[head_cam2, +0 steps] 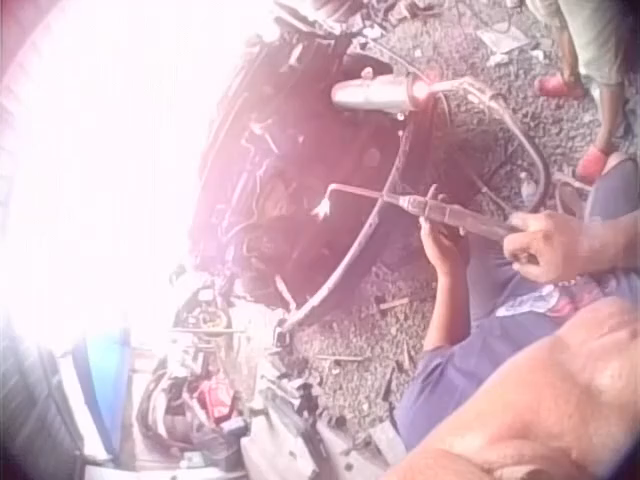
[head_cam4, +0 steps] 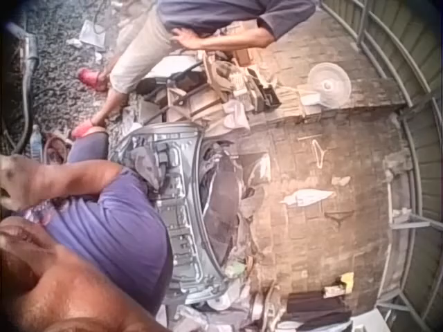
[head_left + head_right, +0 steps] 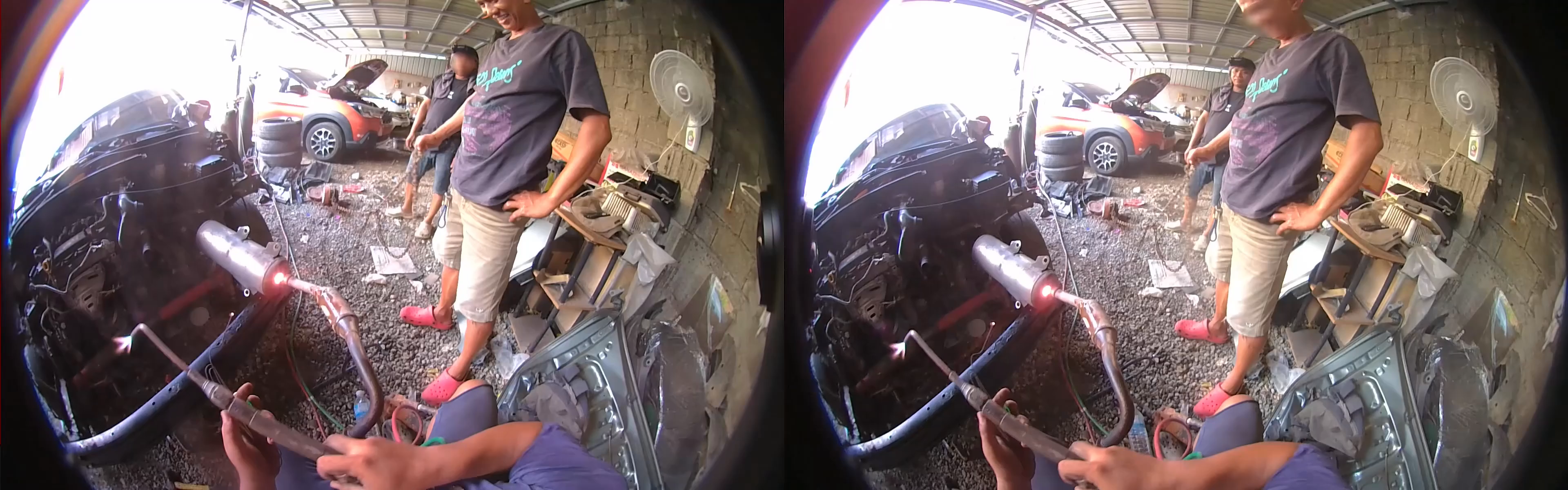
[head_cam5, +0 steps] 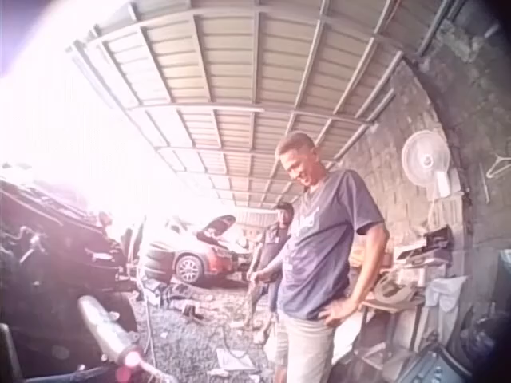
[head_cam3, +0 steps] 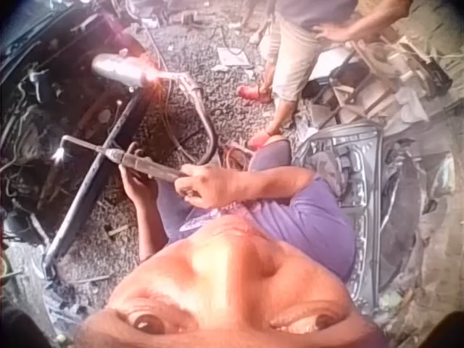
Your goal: Using a gas welding torch to repair or join sections of an automotive exhaust pipe and cooling it with water.
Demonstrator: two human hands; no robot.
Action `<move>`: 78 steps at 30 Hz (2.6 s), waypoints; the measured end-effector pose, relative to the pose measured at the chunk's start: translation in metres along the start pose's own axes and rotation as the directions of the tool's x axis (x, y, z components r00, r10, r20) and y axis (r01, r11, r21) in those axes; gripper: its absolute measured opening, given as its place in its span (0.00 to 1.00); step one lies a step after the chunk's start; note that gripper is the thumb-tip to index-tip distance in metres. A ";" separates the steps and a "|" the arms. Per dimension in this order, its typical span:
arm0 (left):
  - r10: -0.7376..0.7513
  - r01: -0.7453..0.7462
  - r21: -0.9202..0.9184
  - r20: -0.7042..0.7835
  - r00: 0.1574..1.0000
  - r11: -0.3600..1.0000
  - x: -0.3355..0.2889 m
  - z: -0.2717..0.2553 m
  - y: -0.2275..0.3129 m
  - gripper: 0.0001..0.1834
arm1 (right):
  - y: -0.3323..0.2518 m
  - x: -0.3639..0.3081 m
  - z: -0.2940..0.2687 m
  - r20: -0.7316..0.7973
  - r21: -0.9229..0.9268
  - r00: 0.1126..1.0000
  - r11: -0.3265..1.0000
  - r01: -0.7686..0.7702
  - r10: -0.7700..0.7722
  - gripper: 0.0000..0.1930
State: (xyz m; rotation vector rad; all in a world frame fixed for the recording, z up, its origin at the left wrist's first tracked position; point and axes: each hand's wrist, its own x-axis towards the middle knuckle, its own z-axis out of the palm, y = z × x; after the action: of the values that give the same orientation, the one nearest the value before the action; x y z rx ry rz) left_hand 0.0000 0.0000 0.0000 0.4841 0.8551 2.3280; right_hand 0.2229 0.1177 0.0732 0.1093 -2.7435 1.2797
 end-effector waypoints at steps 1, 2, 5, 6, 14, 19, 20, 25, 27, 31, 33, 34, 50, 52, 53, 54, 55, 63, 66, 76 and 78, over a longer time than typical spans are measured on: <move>0.033 -0.033 -0.050 -0.013 0.999 0.998 -0.001 0.018 0.007 0.37 | 0.004 0.008 0.005 0.023 -0.035 0.999 0.999 -0.034 0.034 0.16; 0.043 -0.045 -0.088 -0.020 0.999 0.995 0.000 0.023 0.012 0.35 | 0.003 0.011 0.009 0.036 -0.063 0.997 0.995 -0.073 0.075 0.15; 0.101 -0.099 0.025 -0.079 0.992 0.995 -0.011 0.006 0.019 0.33 | -0.042 0.010 0.017 -0.143 -0.180 0.989 0.984 0.006 -0.032 0.10; 0.104 -0.103 0.023 -0.078 0.992 0.994 -0.011 -0.001 0.020 0.33 | -0.042 0.012 0.022 -0.143 -0.183 0.989 0.983 0.009 -0.035 0.10; 0.070 -0.065 0.090 -0.050 0.996 0.994 -0.021 -0.017 0.033 0.16 | -0.035 0.017 0.049 -0.181 -0.236 0.982 0.972 0.000 -0.044 0.07; 0.070 -0.060 0.074 -0.143 0.987 0.995 -0.015 -0.013 0.019 0.14 | -0.028 0.016 0.043 -0.157 -0.120 0.986 0.990 -0.078 0.058 0.09; 0.045 -0.034 0.090 -0.131 0.990 0.995 -0.012 -0.015 0.020 0.14 | -0.024 0.017 0.040 -0.121 -0.081 0.988 0.991 -0.105 0.095 0.11; -0.095 0.155 0.253 -0.235 0.967 0.955 -0.023 -0.014 0.033 0.17 | 0.021 0.015 0.074 -0.067 -0.095 0.991 0.988 -0.119 0.113 0.14; -0.217 0.268 0.264 -0.207 0.954 0.926 -0.012 -0.018 0.030 0.19 | 0.013 0.024 0.066 -0.074 -0.176 0.979 0.964 -0.201 0.191 0.13; -0.309 0.307 0.218 -0.026 0.951 0.926 0.033 -0.008 0.010 0.23 | 0.045 0.035 0.054 -0.214 -0.191 0.969 0.968 -0.161 0.119 0.09; -0.223 0.211 0.223 0.029 0.974 0.952 0.038 -0.022 0.007 0.23 | 0.033 0.049 0.061 -0.160 -0.229 0.985 0.968 -0.102 0.066 0.09; -0.221 0.217 0.192 0.001 0.975 0.957 0.029 -0.028 0.003 0.22 | 0.025 0.048 0.066 -0.168 -0.164 0.977 0.974 -0.155 0.128 0.10; -0.248 0.243 0.187 0.003 0.969 0.952 0.024 -0.020 0.017 0.18 | 0.009 0.043 0.056 -0.173 -0.107 0.951 0.955 -0.275 0.255 0.13; -0.270 0.262 0.206 0.010 0.963 0.943 0.028 -0.012 0.014 0.18 | 0.009 0.041 0.050 -0.218 -0.110 0.952 0.963 -0.245 0.217 0.13; -0.280 0.267 0.207 0.038 0.959 0.941 0.030 -0.008 0.015 0.18 | 0.008 0.041 0.046 -0.241 -0.110 0.954 0.972 -0.208 0.177 0.13; -0.276 0.269 0.200 0.009 0.961 0.942 0.031 -0.002 0.016 0.18 | 0.006 0.041 0.041 -0.272 -0.117 0.943 0.966 -0.231 0.193 0.13; -0.279 0.278 0.194 -0.019 0.960 0.941 0.031 0.001 0.016 0.18 | 0.000 0.043 0.034 -0.227 -0.106 0.953 0.967 -0.230 0.202 0.13; -0.276 0.269 0.130 0.037 0.960 0.954 0.047 0.031 0.009 0.19 | -0.005 0.033 -0.010 -0.193 -0.052 0.951 0.965 -0.256 0.242 0.13; -0.261 0.253 0.120 0.057 0.964 0.960 0.054 0.043 0.001 0.20 | -0.006 0.028 -0.022 -0.194 -0.061 0.943 0.957 -0.285 0.269 0.14; -0.285 0.267 0.138 0.127 0.950 0.954 0.073 0.059 -0.013 0.21 | 0.001 0.025 -0.050 -0.189 -0.040 0.934 0.948 -0.315 0.303 0.12; -0.288 0.274 0.120 0.127 0.949 0.954 0.077 0.064 -0.016 0.23 | 0.012 0.017 -0.058 -0.176 0.045 0.935 0.952 -0.303 0.307 0.12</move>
State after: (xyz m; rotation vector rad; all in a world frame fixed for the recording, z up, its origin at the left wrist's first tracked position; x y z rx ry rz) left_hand -0.0185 0.0885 0.0453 0.5283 0.9119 1.9726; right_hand 0.2086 0.1694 0.1028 -0.4287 -2.6639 1.3069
